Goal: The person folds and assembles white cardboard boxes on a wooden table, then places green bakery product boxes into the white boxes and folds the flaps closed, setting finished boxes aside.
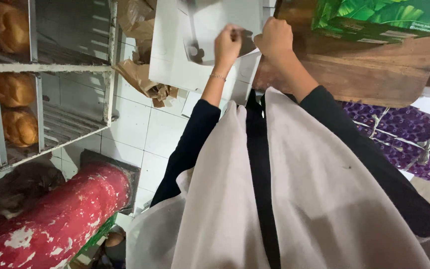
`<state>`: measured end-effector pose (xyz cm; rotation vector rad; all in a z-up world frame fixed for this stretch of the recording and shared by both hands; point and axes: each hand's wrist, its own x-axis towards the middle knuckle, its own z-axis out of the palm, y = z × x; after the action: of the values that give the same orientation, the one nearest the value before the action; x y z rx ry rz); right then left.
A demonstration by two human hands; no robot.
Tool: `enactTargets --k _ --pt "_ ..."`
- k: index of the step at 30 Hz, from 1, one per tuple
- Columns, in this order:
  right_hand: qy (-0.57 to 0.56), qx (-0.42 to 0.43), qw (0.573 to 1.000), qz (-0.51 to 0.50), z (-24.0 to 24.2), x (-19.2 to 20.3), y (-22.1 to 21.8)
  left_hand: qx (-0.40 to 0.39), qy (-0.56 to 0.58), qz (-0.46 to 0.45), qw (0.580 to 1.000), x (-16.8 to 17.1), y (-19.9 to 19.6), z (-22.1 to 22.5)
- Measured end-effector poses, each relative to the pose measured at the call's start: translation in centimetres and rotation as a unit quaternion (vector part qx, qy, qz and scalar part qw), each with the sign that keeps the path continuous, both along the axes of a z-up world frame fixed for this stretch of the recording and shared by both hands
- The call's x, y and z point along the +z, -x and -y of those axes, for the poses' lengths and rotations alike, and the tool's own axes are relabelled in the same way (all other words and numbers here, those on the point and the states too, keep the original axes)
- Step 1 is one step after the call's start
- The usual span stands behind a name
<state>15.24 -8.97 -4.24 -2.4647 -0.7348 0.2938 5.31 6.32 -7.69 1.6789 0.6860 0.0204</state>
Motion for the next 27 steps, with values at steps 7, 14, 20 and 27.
enactTargets --k 7,14,20,27 --pt "0.054 0.009 0.998 0.011 -0.5 -1.4 -0.7 0.228 -0.469 -0.002 0.853 10.8 7.4 -3.7" --pt "0.083 0.031 0.996 0.01 -1.5 -0.7 -0.6 0.218 -0.319 -0.051 0.921 3.4 10.6 -8.1" --pt "0.121 0.041 0.992 0.0 -1.5 -0.7 -0.8 0.189 -0.3 -0.129 0.926 2.8 9.4 -9.2" --pt "0.139 0.039 0.987 -0.077 -0.8 1.0 -1.3 0.131 -0.284 -0.179 0.933 2.4 9.4 -11.7"
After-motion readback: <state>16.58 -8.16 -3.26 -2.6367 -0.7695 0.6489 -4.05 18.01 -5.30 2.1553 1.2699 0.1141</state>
